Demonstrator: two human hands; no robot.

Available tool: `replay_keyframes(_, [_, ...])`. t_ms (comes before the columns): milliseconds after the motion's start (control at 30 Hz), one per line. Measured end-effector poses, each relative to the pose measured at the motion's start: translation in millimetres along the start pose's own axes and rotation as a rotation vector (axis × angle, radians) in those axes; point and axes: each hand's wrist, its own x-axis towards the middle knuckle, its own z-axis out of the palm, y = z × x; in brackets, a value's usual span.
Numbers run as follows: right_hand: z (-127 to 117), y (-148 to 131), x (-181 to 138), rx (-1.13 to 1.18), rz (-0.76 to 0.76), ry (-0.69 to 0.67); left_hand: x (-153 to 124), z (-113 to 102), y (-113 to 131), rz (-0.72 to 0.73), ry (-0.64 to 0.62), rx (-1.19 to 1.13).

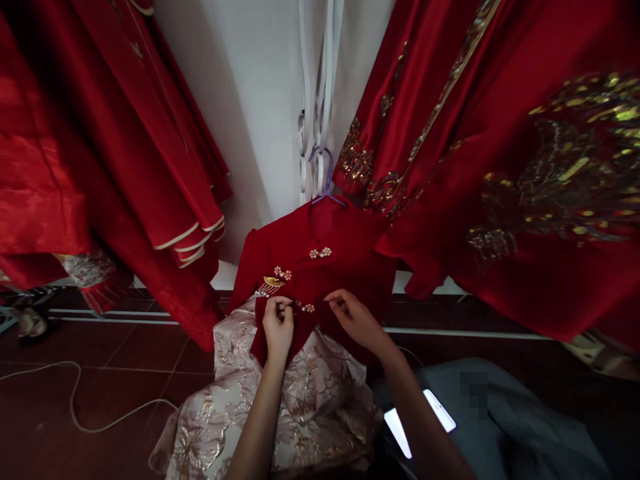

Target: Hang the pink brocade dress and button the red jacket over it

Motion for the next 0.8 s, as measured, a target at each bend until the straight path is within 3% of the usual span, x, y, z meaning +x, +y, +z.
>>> replay_keyframes(200, [-13, -3, 1, 0.002, 0.023, 0.031, -4, 1, 8, 0.035, -0.157, 0.16])
replay_keyframes(533, [24, 10, 3, 0.159, 0.111, 0.051, -5, 2, 7, 0.038, -0.229, 0.09])
replay_keyframes(800, [33, 11, 1, 0.378, 0.124, 0.014, -5, 2, 10, 0.004, -0.227, 0.047])
